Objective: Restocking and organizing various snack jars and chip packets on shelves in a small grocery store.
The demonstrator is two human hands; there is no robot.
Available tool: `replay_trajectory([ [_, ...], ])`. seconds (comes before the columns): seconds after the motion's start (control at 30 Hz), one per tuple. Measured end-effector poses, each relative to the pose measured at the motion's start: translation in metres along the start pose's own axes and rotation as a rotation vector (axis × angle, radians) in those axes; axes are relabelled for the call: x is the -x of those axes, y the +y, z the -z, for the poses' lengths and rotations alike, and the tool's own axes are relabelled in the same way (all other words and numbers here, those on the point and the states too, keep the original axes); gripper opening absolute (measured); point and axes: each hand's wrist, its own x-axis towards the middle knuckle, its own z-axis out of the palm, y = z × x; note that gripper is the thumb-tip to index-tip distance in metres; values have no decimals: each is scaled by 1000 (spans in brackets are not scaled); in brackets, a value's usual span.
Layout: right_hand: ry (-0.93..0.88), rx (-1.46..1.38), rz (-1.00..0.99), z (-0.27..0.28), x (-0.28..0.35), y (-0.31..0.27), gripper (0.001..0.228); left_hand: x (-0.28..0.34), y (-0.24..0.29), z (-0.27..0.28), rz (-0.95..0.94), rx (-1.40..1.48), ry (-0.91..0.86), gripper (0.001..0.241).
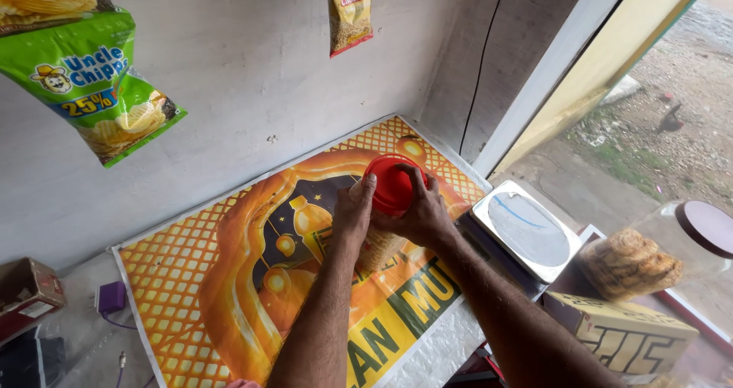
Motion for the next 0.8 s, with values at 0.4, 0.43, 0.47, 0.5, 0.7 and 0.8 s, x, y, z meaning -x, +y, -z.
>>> replay_trajectory([
  [0.4,130,-34,-70,27,-39,22,108,-20,53,-58,44,-309,198,101],
  [0.43,126,-46,-112,34,-47,26,107,-28,60,-66,21,-330,186,99],
  [0.47,130,-45,-110,40,-57,34,107,-35,67,-75,17,-329,185,99],
  [0.5,145,-49,-92,46,-67,40,106,-42,75,-82,8,-315,173,98],
  [0.7,210,-64,-8,72,-127,78,106,-116,86,-133,-58,-289,173,96],
  [0.8,203,-34,-59,80,-153,91,106,-145,94,-151,-85,-304,168,96],
])
